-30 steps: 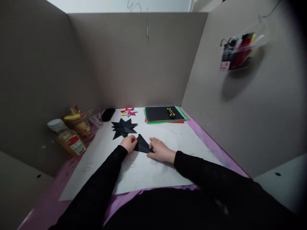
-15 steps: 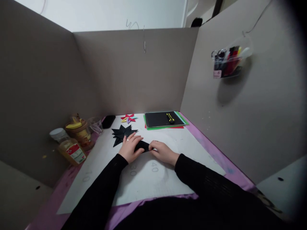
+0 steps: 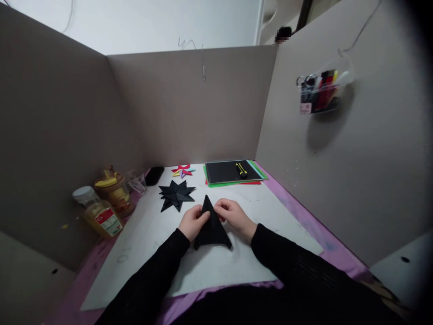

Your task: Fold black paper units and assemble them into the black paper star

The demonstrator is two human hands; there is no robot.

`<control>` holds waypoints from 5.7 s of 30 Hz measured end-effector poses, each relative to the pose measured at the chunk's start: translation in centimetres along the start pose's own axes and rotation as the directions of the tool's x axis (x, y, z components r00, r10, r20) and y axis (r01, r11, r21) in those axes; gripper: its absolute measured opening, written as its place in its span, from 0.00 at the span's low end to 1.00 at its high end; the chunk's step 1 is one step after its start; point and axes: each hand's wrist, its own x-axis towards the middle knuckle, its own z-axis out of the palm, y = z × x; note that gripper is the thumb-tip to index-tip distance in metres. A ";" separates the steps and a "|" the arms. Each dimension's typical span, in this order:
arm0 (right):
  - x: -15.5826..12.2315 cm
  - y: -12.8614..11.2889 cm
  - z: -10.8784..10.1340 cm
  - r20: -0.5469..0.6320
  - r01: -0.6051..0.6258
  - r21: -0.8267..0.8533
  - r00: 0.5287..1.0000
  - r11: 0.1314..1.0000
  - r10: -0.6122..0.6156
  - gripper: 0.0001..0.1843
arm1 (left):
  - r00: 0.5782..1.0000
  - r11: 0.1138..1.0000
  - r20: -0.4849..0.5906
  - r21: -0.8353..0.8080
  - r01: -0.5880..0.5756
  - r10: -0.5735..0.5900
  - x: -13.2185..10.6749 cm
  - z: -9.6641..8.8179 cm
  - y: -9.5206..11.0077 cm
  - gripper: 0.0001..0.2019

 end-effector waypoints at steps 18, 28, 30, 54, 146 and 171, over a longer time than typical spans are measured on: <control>-0.7 -0.3 0.1 0.087 -0.044 -0.031 0.995 0.999 0.047 0.10 | 0.990 0.968 -0.066 0.224 -0.110 0.128 -0.1 -0.4 0.3 0.15; -0.2 -0.9 -0.1 0.072 -0.107 0.290 0.993 0.951 0.089 0.12 | 0.989 0.958 0.050 0.246 -0.149 0.140 -1.4 0.3 2.2 0.13; -0.2 -0.9 -0.3 0.081 -0.084 0.261 0.995 0.962 0.065 0.11 | 0.986 0.947 0.049 0.275 -0.166 0.158 -1.5 0.3 2.4 0.12; -4.1 -6.1 3.1 -0.014 0.646 -0.598 0.583 0.474 -0.812 0.13 | 0.279 0.127 0.118 0.680 -0.722 0.953 -3.6 -1.2 2.6 0.12; -1.9 -5.5 1.3 -0.104 0.141 -0.144 0.982 0.980 -0.157 0.11 | 0.917 0.844 -0.060 0.418 -0.336 0.395 -4.1 1.2 4.8 0.09; -2.1 -3.4 2.1 -0.164 0.061 0.071 0.985 0.996 -0.049 0.12 | 0.943 0.930 -0.178 0.293 -0.223 0.283 -3.5 0.9 4.2 0.10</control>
